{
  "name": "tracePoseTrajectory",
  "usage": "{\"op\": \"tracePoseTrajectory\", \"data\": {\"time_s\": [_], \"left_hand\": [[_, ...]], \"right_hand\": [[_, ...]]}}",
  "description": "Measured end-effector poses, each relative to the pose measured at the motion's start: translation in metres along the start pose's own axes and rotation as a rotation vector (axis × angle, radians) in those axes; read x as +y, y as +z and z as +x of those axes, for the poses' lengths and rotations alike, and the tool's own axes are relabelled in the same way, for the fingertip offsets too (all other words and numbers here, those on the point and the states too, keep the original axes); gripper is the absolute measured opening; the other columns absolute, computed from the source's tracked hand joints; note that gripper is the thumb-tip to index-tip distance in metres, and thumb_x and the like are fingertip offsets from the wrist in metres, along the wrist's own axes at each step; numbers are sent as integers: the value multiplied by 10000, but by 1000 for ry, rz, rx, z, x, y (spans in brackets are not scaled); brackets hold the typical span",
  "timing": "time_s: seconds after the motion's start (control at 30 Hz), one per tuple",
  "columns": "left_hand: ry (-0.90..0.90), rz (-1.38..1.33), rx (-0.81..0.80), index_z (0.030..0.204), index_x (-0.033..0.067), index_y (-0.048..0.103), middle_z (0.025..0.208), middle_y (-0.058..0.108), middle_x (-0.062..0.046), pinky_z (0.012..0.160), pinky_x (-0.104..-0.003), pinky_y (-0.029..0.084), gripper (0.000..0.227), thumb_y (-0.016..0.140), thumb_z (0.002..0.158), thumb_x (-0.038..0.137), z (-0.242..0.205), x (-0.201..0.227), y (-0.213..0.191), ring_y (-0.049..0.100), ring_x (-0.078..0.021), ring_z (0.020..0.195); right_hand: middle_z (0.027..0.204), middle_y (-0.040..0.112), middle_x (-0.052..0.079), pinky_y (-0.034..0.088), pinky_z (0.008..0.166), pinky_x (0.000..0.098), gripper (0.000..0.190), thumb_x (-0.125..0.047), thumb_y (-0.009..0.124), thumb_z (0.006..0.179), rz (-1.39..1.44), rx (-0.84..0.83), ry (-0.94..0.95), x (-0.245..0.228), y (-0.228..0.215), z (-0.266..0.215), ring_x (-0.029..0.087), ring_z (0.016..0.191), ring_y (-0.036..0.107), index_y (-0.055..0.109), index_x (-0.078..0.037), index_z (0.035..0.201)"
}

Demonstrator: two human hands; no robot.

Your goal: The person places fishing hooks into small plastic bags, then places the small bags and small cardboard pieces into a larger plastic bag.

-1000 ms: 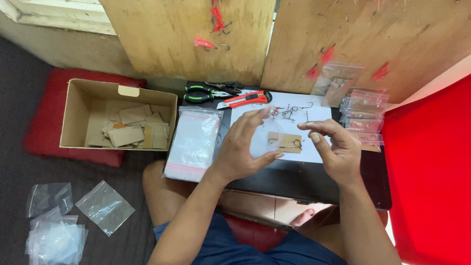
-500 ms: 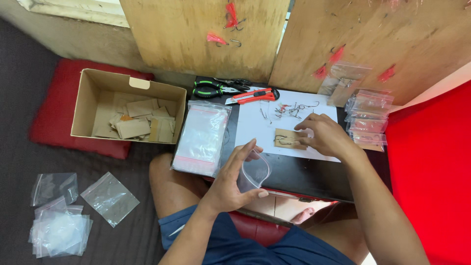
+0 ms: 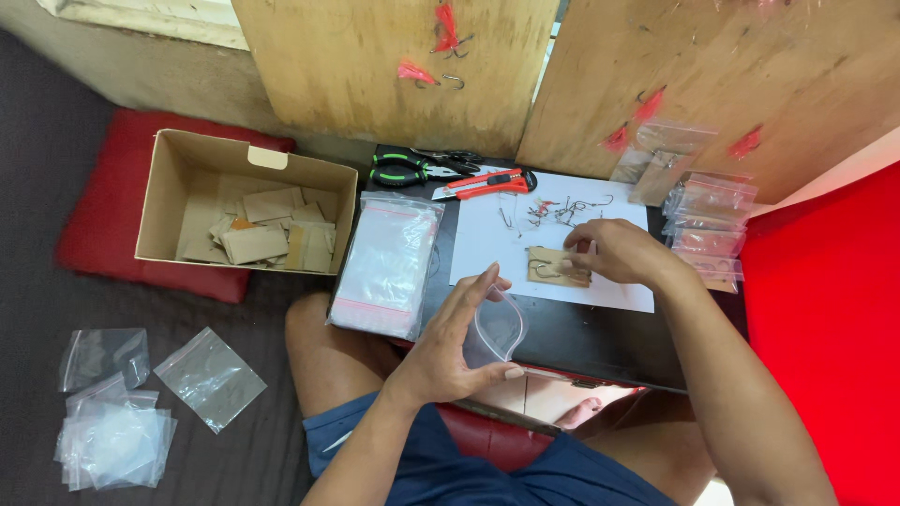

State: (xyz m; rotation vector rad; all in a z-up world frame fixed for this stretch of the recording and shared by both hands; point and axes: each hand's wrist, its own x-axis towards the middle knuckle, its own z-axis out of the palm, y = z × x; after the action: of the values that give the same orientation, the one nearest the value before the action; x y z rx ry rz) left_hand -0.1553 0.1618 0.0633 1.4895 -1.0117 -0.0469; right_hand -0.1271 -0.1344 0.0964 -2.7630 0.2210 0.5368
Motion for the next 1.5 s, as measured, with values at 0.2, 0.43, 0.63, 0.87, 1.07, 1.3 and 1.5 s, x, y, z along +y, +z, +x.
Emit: {"op": "tracePoseTrajectory", "data": {"time_s": [0.2, 0.43, 0.63, 0.87, 1.07, 1.3, 1.5], "left_hand": [[-9, 19, -3, 1598, 70, 245, 1384, 530, -172, 1094, -511, 441, 1079, 846, 773, 420, 4, -4, 3, 593, -316, 1205], [-34, 105, 27, 1611, 111, 230, 1359, 544, -124, 1068, -482, 465, 1038, 809, 814, 438, 10, -11, 4, 609, -270, 1154], [-63, 405, -58, 1613, 116, 228, 1366, 491, -140, 1046, -497, 413, 1019, 774, 823, 456, 45, -7, 4, 554, -332, 1166], [-208, 869, -384, 1555, 110, 366, 1443, 410, -208, 1125, -643, 257, 930, 813, 765, 315, 65, -52, 17, 459, -435, 1295], [-224, 758, -423, 1523, 45, 406, 1539, 299, -275, 1166, -725, 141, 953, 863, 749, 364, 80, -44, 22, 234, -546, 1456], [-198, 531, -445, 1470, 66, 488, 1355, 546, -198, 1080, -512, 441, 625, 604, 857, 21, 101, -81, 37, 477, -405, 1337], [-248, 299, -416, 1435, -12, 521, 1294, 633, -251, 1046, -507, 503, 610, 532, 831, -99, 119, -61, 35, 574, -447, 1237]], "right_hand": [[1019, 773, 188, 574, 879, 502, 430, -237, 818, 812, 13, -54, -35, -2, -6, 1, 388, 992, 727, 758, -37, 1189], [965, 749, 149, 587, 829, 465, 491, -344, 908, 717, -60, 40, -47, -11, 3, 0, 341, 956, 728, 768, -71, 1101], [1076, 710, 163, 575, 864, 471, 392, -275, 813, 822, -35, 92, -107, -1, 11, -9, 366, 1052, 682, 740, -72, 1149], [1086, 697, 176, 558, 877, 487, 314, -176, 757, 850, 26, 95, -82, 26, 16, 2, 383, 1061, 664, 741, -53, 1139], [1034, 710, 169, 556, 849, 477, 250, -186, 758, 854, 124, 43, -49, 29, 13, -1, 371, 1015, 677, 736, -48, 1062], [890, 733, 149, 551, 713, 402, 184, -106, 773, 841, 289, 64, -41, 43, 22, -8, 295, 838, 681, 730, -36, 1006], [866, 724, 172, 533, 705, 451, 192, -82, 798, 821, 401, 200, -110, 63, 27, -18, 320, 824, 672, 716, -28, 986]]}}
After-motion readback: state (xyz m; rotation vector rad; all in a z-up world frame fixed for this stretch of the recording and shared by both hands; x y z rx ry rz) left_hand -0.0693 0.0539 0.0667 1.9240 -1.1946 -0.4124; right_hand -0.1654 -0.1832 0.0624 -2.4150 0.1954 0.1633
